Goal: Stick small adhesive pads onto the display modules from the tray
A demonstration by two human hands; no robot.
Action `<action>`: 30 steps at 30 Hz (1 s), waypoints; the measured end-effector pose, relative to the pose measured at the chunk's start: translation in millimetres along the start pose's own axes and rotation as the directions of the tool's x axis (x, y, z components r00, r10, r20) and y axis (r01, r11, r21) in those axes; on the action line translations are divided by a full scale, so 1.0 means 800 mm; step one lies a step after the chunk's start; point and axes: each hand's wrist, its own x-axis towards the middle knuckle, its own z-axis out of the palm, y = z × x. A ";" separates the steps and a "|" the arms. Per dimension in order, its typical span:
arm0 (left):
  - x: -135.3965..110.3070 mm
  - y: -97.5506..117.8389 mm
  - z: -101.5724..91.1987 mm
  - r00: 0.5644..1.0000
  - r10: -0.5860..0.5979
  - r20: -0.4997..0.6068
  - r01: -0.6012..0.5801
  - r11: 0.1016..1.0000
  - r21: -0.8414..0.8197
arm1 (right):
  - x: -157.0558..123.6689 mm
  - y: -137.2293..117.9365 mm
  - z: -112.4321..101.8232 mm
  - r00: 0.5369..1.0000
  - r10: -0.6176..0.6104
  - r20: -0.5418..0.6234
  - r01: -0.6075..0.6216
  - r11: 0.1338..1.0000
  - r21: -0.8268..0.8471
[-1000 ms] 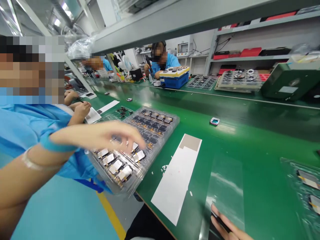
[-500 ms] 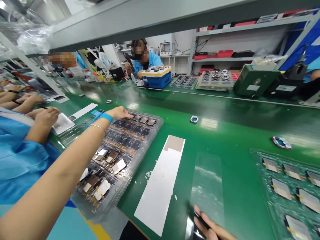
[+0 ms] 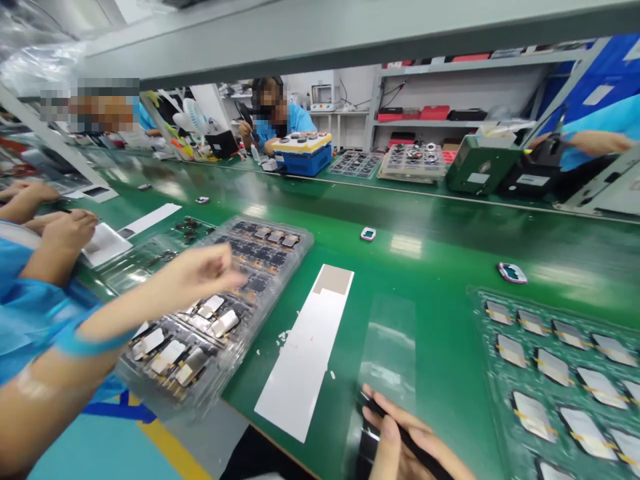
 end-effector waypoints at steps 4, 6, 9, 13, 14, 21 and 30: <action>-0.120 0.058 0.074 0.932 0.178 0.317 -0.100 0.964 -0.248 | 0.005 -0.027 0.011 1.000 -0.008 -0.023 0.009 0.999 0.052; -0.139 0.077 0.114 0.896 0.203 0.394 -0.084 0.951 -0.298 | 0.014 -0.033 0.006 0.999 0.008 0.040 -0.008 1.000 0.017; -0.124 0.097 0.165 0.911 0.204 0.359 -0.058 0.924 -0.379 | 0.030 -0.031 -0.015 0.990 0.029 0.139 -0.012 0.992 -0.125; -0.094 0.112 0.205 0.899 0.303 0.316 -0.135 0.879 -0.458 | 0.045 -0.013 -0.049 0.952 0.098 0.291 -0.007 0.955 -0.297; -0.090 0.113 0.210 0.887 0.347 0.304 -0.185 0.871 -0.454 | 0.046 -0.008 -0.055 0.942 0.114 0.315 -0.010 0.949 -0.315; -0.079 0.112 0.233 0.827 0.501 0.254 -0.409 0.847 -0.339 | 0.037 0.002 -0.064 0.935 0.262 0.238 -0.165 0.918 -0.360; -0.077 0.109 0.239 0.834 0.493 0.247 -0.391 0.845 -0.365 | 0.035 -0.003 -0.067 0.921 0.307 0.241 -0.192 0.894 -0.406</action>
